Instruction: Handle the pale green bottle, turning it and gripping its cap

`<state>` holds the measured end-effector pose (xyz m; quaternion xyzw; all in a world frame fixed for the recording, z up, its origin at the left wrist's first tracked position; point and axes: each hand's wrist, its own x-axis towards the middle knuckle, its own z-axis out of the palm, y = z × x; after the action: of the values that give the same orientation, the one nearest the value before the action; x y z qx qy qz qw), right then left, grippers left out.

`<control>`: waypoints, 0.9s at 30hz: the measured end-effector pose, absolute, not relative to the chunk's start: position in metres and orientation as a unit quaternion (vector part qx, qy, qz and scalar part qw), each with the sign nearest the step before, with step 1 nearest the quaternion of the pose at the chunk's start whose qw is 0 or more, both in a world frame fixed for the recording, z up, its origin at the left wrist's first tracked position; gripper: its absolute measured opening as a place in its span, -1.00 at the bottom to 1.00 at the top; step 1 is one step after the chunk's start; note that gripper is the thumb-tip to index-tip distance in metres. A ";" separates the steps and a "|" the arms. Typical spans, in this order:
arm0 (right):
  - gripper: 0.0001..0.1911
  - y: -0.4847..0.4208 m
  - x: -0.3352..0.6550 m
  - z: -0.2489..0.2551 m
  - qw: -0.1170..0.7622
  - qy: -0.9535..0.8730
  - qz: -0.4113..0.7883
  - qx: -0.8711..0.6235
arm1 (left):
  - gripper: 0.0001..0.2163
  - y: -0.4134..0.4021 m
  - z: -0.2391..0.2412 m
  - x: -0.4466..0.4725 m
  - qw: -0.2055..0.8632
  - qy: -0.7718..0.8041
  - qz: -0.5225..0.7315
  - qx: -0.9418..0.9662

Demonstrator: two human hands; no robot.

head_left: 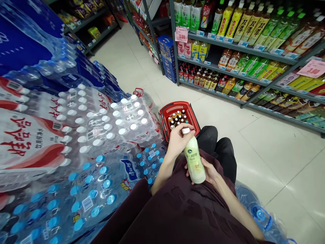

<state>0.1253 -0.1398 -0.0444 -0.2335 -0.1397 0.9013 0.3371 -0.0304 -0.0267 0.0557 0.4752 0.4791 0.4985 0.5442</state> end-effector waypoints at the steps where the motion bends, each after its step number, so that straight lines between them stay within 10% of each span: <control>1: -0.40 -0.141 0.124 -0.044 0.362 -0.143 0.889 -0.242 | -0.78 -0.026 0.056 -0.031 0.543 0.480 0.495 0.478; 27: -0.38 -0.102 0.096 -0.122 0.578 -0.247 0.737 -0.247 | -0.72 0.007 0.127 -0.037 0.331 0.495 0.134 0.792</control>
<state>0.0957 -0.1015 -0.1222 -0.2471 -0.2475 0.7374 0.5779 -0.0375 0.0066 0.1268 0.7924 0.4945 0.1342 0.3310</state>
